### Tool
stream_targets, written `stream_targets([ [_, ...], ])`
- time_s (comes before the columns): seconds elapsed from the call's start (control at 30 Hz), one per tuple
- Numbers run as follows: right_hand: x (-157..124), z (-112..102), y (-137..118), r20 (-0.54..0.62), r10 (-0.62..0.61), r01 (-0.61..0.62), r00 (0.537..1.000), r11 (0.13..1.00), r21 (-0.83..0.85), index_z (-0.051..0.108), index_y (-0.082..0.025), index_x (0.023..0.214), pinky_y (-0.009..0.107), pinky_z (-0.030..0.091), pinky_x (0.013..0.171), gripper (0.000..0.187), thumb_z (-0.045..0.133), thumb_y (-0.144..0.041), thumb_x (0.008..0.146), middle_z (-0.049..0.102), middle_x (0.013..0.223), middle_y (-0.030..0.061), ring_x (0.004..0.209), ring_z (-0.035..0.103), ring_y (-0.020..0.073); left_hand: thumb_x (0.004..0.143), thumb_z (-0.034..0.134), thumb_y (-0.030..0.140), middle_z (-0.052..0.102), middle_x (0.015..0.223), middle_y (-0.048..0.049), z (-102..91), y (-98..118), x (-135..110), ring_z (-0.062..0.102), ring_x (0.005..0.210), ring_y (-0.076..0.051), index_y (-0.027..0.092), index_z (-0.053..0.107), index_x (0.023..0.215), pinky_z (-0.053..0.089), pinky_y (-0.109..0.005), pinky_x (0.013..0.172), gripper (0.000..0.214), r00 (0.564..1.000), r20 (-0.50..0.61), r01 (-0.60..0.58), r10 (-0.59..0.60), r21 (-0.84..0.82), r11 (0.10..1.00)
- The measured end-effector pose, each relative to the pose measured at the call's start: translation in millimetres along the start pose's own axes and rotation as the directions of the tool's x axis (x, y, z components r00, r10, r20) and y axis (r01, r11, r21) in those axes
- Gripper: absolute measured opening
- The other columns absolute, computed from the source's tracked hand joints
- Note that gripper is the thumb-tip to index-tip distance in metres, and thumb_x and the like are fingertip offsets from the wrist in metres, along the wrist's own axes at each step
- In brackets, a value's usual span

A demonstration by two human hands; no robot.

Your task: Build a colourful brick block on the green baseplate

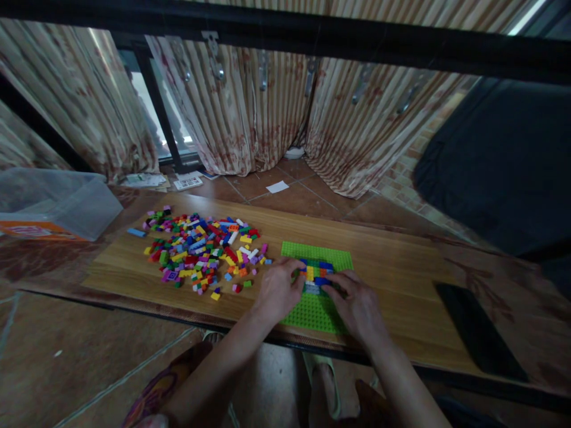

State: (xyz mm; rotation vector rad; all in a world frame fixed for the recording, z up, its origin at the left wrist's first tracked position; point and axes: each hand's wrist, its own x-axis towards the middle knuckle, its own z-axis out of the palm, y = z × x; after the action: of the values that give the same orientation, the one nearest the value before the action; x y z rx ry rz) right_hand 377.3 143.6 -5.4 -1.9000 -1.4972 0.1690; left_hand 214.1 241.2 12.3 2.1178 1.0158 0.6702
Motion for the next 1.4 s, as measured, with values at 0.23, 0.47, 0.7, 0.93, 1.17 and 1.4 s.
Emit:
stream_targets([
  [0.23,0,6,-3,0.009,0.016,-0.016,1.0,0.999,-0.037,0.07,-0.023,0.099,0.035,0.051,0.074,0.024,0.056,-0.037,0.087,0.069,0.09,0.0041,0.079,0.065,0.0196,0.085,0.055,0.016,0.064,0.105,-0.0035,9.6,-1,-8,0.062,0.099,-0.018,0.023,0.069,0.1,0.051,-0.032,0.092,0.021,0.989,-0.06,-0.133,0.137,0.07,0.989],
  [0.47,0,1,-9,-0.021,0.05,-0.051,0.999,0.997,-0.05,0.07,-0.021,0.101,0.034,0.049,0.07,0.028,0.057,-0.041,0.085,0.069,0.085,0.004,0.073,0.063,0.0192,0.087,0.052,0.014,0.058,0.116,-0.0054,13.5,-1,-17,0.058,0.105,-0.02,0.024,0.066,0.107,0.05,-0.036,0.095,0.026,0.974,-0.017,-0.22,0.226,0.168,0.961],
  [0.7,2,-9,1,-0.189,0.293,-0.268,0.937,0.953,0.144,0.07,-0.017,0.098,0.033,0.048,0.068,0.04,0.054,-0.051,0.085,0.071,0.089,0.0084,0.071,0.063,0.0193,0.09,0.048,0.019,0.051,0.123,-0.0108,16.4,8,-30,0.05,0.109,-0.025,0.022,0.058,0.125,0.048,-0.042,0.095,0.037,0.966,0.035,-0.252,0.256,0.344,0.905],
  [0.93,4,0,0,-0.049,0.424,-0.418,0.904,0.902,0.104,0.063,-0.012,0.117,0.035,0.047,0.071,0.058,0.051,-0.057,0.083,0.071,0.094,0.0112,0.076,0.063,0.0215,0.089,0.057,0.037,0.047,0.131,-0.013,30.3,12,-39,0.044,0.116,-0.031,0.026,0.047,0.138,0.036,-0.058,0.101,0.051,0.971,0.03,-0.219,0.236,0.499,0.839],
  [1.17,6,6,-10,-0.04,0.419,-0.419,0.907,0.908,0.019,0.063,-0.011,0.117,0.038,0.047,0.078,0.057,0.055,-0.054,0.081,0.069,0.103,0.0147,0.086,0.064,0.0252,0.089,0.056,0.041,0.048,0.132,-0.0134,35.3,11,-40,0.045,0.117,-0.03,0.028,0.048,0.138,0.03,-0.063,0.104,0.051,0.975,0.024,-0.195,0.219,0.558,0.807],
  [1.4,9,10,-8,-0.01,0.439,-0.438,0.898,0.897,0.057,0.067,-0.013,0.111,0.038,0.048,0.077,0.049,0.058,-0.049,0.079,0.071,0.098,0.0128,0.086,0.066,0.0256,0.09,0.055,0.041,0.049,0.133,-0.0134,36.4,13,-40,0.045,0.118,-0.031,0.027,0.049,0.138,0.028,-0.066,0.106,0.05,0.978,0.027,-0.182,0.205,0.578,0.795],
])
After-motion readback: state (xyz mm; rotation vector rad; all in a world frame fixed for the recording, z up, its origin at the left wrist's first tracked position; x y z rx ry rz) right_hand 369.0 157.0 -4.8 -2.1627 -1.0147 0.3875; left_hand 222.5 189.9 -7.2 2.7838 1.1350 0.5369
